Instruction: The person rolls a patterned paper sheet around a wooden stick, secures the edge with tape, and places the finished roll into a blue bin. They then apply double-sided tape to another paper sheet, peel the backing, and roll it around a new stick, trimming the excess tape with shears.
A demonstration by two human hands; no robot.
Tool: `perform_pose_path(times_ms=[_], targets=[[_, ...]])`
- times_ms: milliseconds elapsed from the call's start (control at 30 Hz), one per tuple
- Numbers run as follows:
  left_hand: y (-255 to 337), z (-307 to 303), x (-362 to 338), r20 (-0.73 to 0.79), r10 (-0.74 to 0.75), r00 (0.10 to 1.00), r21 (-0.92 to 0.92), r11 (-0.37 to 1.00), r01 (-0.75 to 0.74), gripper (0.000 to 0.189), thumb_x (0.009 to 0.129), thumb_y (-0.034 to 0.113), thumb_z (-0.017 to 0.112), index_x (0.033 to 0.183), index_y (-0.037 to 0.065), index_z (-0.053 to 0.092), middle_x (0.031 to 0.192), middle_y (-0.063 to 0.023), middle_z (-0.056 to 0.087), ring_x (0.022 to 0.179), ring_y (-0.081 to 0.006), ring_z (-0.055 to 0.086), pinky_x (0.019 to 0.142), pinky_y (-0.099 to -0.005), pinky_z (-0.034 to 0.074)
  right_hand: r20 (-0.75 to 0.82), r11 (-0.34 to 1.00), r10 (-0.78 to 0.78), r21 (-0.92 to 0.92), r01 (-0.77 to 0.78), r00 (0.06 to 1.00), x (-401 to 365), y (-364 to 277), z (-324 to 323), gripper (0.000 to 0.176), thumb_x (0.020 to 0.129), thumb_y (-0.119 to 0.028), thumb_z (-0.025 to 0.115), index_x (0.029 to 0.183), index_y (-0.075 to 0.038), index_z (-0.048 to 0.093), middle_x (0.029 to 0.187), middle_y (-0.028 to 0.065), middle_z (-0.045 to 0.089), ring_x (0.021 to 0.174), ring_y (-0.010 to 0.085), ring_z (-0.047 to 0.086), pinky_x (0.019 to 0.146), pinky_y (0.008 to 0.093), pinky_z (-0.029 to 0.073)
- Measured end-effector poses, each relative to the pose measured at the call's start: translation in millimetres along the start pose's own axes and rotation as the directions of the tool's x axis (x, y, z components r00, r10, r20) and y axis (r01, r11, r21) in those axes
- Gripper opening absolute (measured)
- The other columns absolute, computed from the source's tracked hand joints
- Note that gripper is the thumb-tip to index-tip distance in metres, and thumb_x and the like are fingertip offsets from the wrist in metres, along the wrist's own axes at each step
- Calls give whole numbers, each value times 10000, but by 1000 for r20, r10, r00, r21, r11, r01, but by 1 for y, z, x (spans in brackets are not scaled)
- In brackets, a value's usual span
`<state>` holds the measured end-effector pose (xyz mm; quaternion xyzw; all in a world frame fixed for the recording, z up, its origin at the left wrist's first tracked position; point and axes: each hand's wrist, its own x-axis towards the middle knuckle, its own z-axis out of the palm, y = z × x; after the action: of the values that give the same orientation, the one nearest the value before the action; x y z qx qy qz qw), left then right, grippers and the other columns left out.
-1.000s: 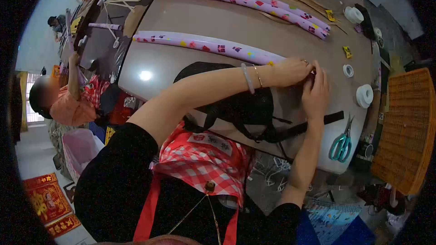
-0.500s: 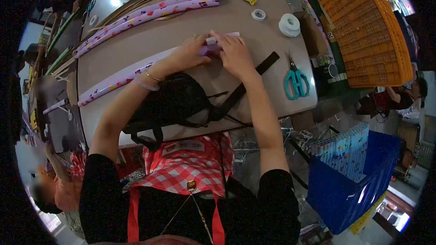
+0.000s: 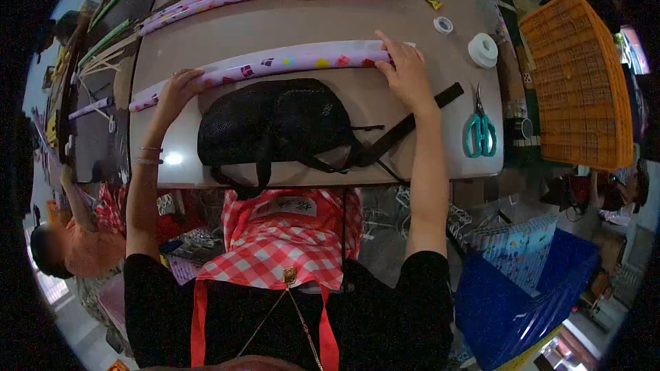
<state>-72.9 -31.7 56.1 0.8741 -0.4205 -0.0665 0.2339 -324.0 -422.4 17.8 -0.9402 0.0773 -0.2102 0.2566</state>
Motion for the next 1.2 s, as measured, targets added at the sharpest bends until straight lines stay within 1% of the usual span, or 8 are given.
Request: perform_pose_path(times_ms=[333, 600, 700, 767, 867, 1033, 1100, 1200], targets=[[44, 23, 5, 93, 167, 982, -80, 984, -160, 344, 741, -2, 600, 1084, 23, 584, 1089, -157, 558, 1030, -327, 511, 901, -360, 407, 53, 969, 242, 42, -244, 969, -37, 4, -53, 489, 799, -114, 579, 1268, -128, 441, 1044, 116, 565, 965, 291, 510, 876, 376, 371], [45, 26, 4, 69, 122, 990, -127, 986, -112, 375, 729, -21, 606, 1099, 30, 580, 1115, -153, 552, 1031, -325, 513, 916, -368, 402, 53, 980, 171, -111, -164, 984, -12, 14, -65, 376, 811, -193, 586, 1175, -120, 527, 1079, 107, 549, 1001, 296, 519, 856, 388, 406], [40, 31, 2, 66, 138, 988, -106, 986, -131, 400, 729, -13, 609, 1122, 51, 572, 1135, -139, 544, 1046, -312, 508, 904, -364, 409, -18, 920, 372, -127, -371, 928, 21, 68, -60, 304, 804, -221, 593, 1086, -109, 569, 1078, 119, 536, 997, 304, 533, 818, 411, 436], [36, 33, 3, 56, 140, 989, -81, 987, -136, 424, 731, -5, 610, 1146, 70, 563, 1157, -125, 536, 1065, -301, 500, 898, -359, 414, -132, 800, 470, -355, -484, 873, 37, 100, -53, 280, 789, -231, 605, 1032, -92, 581, 1076, 154, 523, 972, 321, 548, 780, 427, 454], [35, 32, 3, 59, 137, 989, -95, 987, -131, 421, 725, -3, 620, 1137, 65, 568, 1150, -123, 540, 1059, -299, 503, 892, -357, 419, -137, 722, 391, -567, -395, 910, 43, 114, -41, 290, 780, -227, 615, 1027, -81, 582, 1070, 187, 509, 936, 343, 551, 782, 431, 450], [31, 30, 5, 80, 222, 972, -90, 972, -215, 446, 723, 7, 633, 1158, 51, 546, 1135, -137, 537, 1032, -304, 513, 889, -357, 426, -85, 823, 315, -471, -316, 945, 56, 100, -40, 280, 766, -162, 640, 1014, -51, 574, 1059, 174, 489, 891, 324, 566, 766, 401, 460], [33, 30, 5, 60, 222, 973, -84, 973, -216, 442, 717, 11, 630, 1150, 40, 544, 1126, -145, 538, 1030, -309, 509, 893, -358, 419, -131, 943, 288, -136, -305, 949, 59, 78, -37, 232, 780, -122, 628, 989, -37, 573, 1062, 145, 492, 879, 275, 577, 747, 337, 468], [29, 27, 5, 55, 237, 970, -84, 969, -232, 432, 715, 21, 628, 1138, 25, 542, 1136, -151, 529, 1038, -313, 499, 900, -360, 412, -63, 979, 203, 45, -201, 977, 60, 28, -32, 183, 799, -100, 606, 963, -31, 565, 1068, 106, 490, 896, 233, 566, 738, 289, 466]])
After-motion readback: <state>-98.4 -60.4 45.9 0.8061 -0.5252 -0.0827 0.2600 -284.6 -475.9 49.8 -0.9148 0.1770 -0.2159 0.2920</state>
